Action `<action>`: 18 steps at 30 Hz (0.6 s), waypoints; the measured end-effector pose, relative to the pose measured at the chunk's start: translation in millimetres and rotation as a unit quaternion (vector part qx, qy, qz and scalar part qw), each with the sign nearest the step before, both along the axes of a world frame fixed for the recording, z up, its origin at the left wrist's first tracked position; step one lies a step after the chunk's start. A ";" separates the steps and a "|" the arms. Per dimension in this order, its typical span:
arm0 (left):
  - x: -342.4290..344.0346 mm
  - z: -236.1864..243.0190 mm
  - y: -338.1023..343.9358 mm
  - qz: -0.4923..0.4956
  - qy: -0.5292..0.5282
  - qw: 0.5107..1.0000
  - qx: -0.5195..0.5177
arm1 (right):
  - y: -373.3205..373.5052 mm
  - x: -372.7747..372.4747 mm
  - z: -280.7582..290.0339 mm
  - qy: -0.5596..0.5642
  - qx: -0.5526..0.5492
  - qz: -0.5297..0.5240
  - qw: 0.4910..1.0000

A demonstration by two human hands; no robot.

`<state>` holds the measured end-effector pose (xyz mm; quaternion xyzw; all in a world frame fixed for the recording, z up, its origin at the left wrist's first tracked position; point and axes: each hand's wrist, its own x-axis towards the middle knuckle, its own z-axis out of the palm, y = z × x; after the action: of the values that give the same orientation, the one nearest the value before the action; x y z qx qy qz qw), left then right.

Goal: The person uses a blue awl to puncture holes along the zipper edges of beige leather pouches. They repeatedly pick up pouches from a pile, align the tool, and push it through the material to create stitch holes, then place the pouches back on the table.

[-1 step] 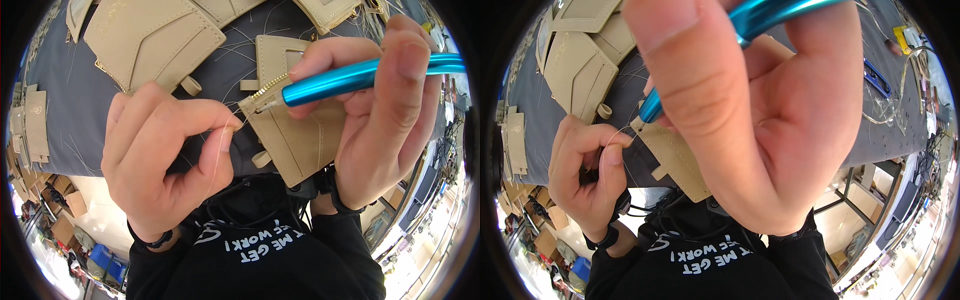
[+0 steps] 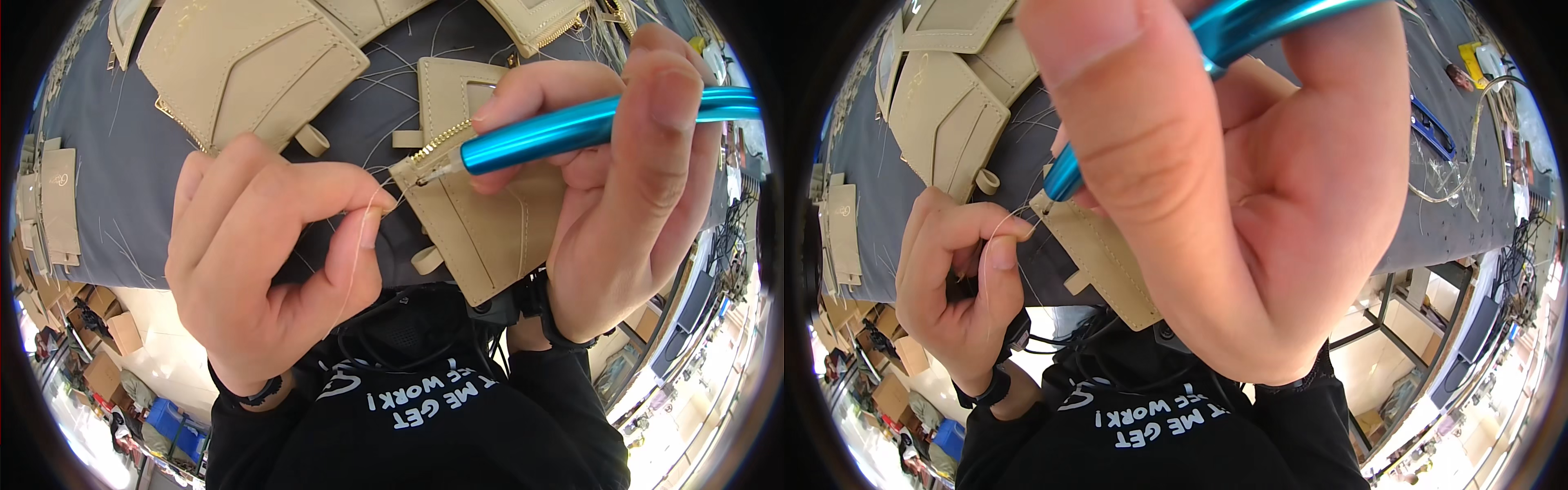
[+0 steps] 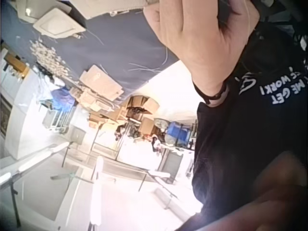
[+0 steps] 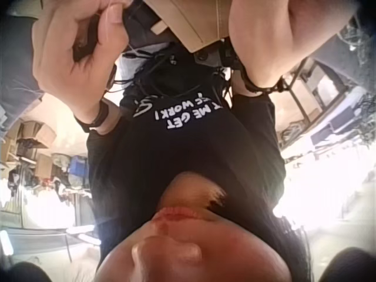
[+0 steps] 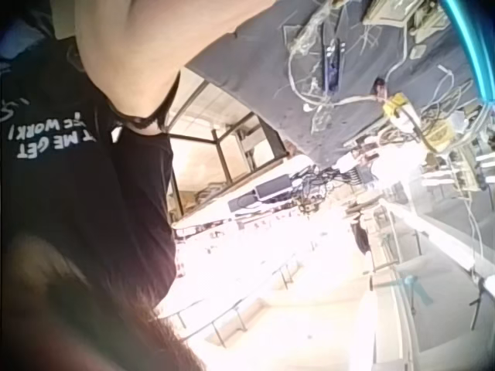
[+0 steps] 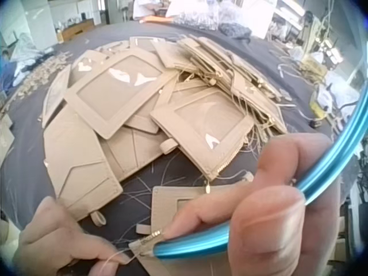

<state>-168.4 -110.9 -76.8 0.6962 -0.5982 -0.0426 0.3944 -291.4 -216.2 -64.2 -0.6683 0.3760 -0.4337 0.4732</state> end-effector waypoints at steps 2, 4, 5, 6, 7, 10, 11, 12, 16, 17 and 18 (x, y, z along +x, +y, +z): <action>-0.2 0.1 0.2 0.000 0.000 1.000 -0.002 | -0.6 -0.6 0.4 0.006 -0.001 0.007 1.000; -0.4 -0.6 0.7 -0.004 0.005 1.000 -0.006 | 0.1 -0.3 0.3 0.005 -0.001 0.003 1.000; -0.2 -0.9 1.5 -0.005 0.013 1.000 -0.007 | 1.5 1.1 0.1 0.001 0.000 -0.004 1.000; 0.2 -1.2 2.1 -0.007 0.022 1.000 -0.009 | 2.1 2.1 0.1 -0.001 0.000 -0.009 1.000; 0.8 -1.1 3.5 -0.007 0.036 0.999 -0.009 | 2.8 3.3 0.1 -0.004 0.001 -0.013 1.000; 0.9 -1.7 2.6 -0.018 0.056 0.998 -0.012 | 2.1 2.4 -2.5 -0.046 -0.001 -0.006 0.999; 0.0 -1.5 1.7 -0.014 0.058 0.998 -0.007 | 0.1 -0.6 -7.3 -0.083 -0.003 0.008 0.996; -0.8 -0.9 1.1 -0.008 0.060 0.998 -0.002 | -0.6 -1.5 -8.3 -0.099 -0.006 0.013 0.995; -1.0 0.4 0.3 0.028 0.028 0.999 0.027 | -3.3 -3.1 -8.0 -0.102 -0.020 0.027 0.994; 0.2 -0.2 0.9 0.025 0.019 0.999 0.023 | -4.8 -4.1 -7.7 -0.103 -0.026 0.041 0.994; 1.3 -1.7 1.4 0.022 0.009 1.000 0.020 | -5.0 -4.5 -8.0 -0.104 -0.028 0.046 0.993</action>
<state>-167.1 -109.5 -78.5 0.7164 -0.5780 -0.0522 0.3872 -295.9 -221.2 -72.2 -0.6491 0.2814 -0.4885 0.5107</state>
